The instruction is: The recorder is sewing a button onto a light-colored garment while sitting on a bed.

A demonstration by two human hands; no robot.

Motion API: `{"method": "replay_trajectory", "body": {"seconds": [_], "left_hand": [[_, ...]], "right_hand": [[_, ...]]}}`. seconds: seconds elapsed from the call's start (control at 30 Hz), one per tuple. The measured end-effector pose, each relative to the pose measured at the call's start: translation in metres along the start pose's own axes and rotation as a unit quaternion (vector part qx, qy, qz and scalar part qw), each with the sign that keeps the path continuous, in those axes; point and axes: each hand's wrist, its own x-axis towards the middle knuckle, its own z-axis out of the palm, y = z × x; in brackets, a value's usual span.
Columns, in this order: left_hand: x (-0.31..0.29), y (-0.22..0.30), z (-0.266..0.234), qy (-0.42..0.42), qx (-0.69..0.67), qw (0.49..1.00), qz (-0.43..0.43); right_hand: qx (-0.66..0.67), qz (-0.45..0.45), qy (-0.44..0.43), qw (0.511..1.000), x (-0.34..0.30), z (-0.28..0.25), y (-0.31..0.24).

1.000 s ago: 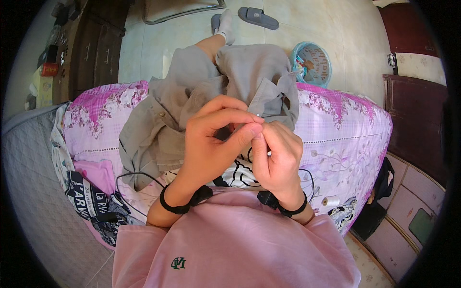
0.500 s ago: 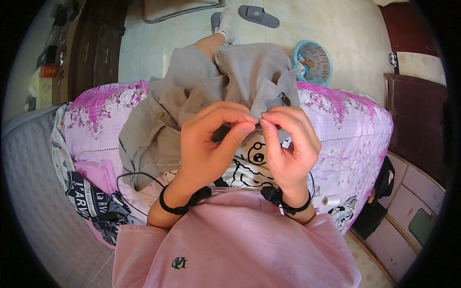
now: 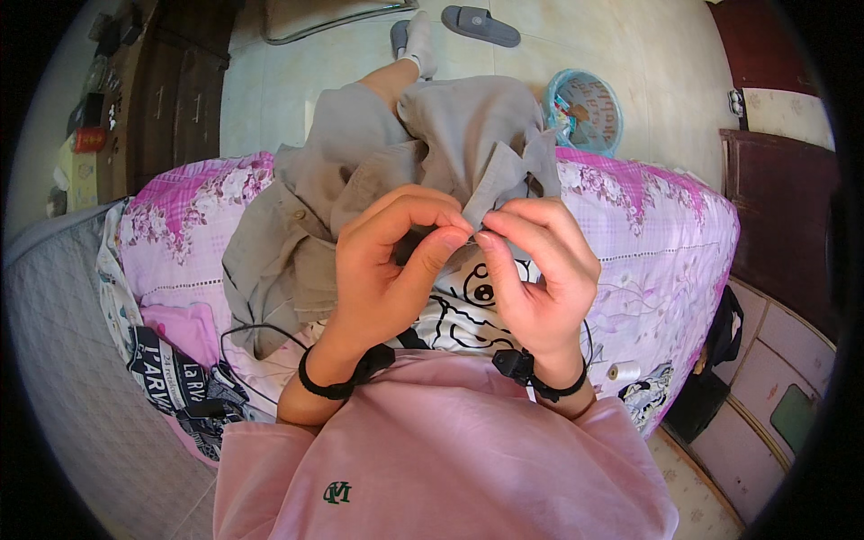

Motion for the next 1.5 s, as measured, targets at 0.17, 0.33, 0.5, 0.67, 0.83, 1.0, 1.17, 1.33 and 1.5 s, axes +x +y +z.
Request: {"method": "replay_trajectory", "body": {"seconds": [0.17, 0.33, 0.5, 0.67, 0.83, 1.0, 1.17, 1.33, 1.5], "left_hand": [[0.000, 0.007, -0.001, -0.021, 0.021, 1.000, -0.005], [-0.002, 0.003, 0.002, -0.011, 0.049, 0.999, -0.006], [-0.003, 0.004, 0.002, 0.013, 0.025, 0.998, -0.049], [-0.001, 0.012, 0.004, 0.013, 0.099, 0.995, -0.007], [-0.002, 0.017, 0.006, 0.011, 0.141, 0.990, 0.008], [-0.005, 0.013, 0.007, 0.035, 0.097, 0.994, -0.026], [-0.007, 0.010, 0.006, 0.065, -0.010, 0.992, -0.112], [-0.007, 0.012, 0.004, 0.074, -0.041, 0.987, -0.134], [-0.006, 0.011, 0.003, 0.062, -0.023, 0.991, -0.115]], "right_hand": [[-0.001, 0.004, 0.001, 1.000, 0.002, -0.003, -0.004], [-0.009, 0.021, 0.000, 1.000, 0.001, -0.002, -0.005], [-0.018, 0.032, 0.012, 0.999, -0.001, 0.000, -0.002], [-0.074, -0.013, 0.017, 0.997, 0.001, 0.000, -0.003], [-0.113, -0.056, 0.026, 0.992, 0.003, 0.003, -0.001], [-0.114, -0.035, 0.043, 0.992, 0.004, 0.010, -0.005], [-0.071, 0.026, 0.028, 0.997, 0.002, 0.010, -0.005], [-0.039, 0.042, 0.035, 0.998, 0.001, 0.011, -0.006], [-0.048, 0.020, 0.032, 0.998, 0.000, 0.011, -0.004]]}}
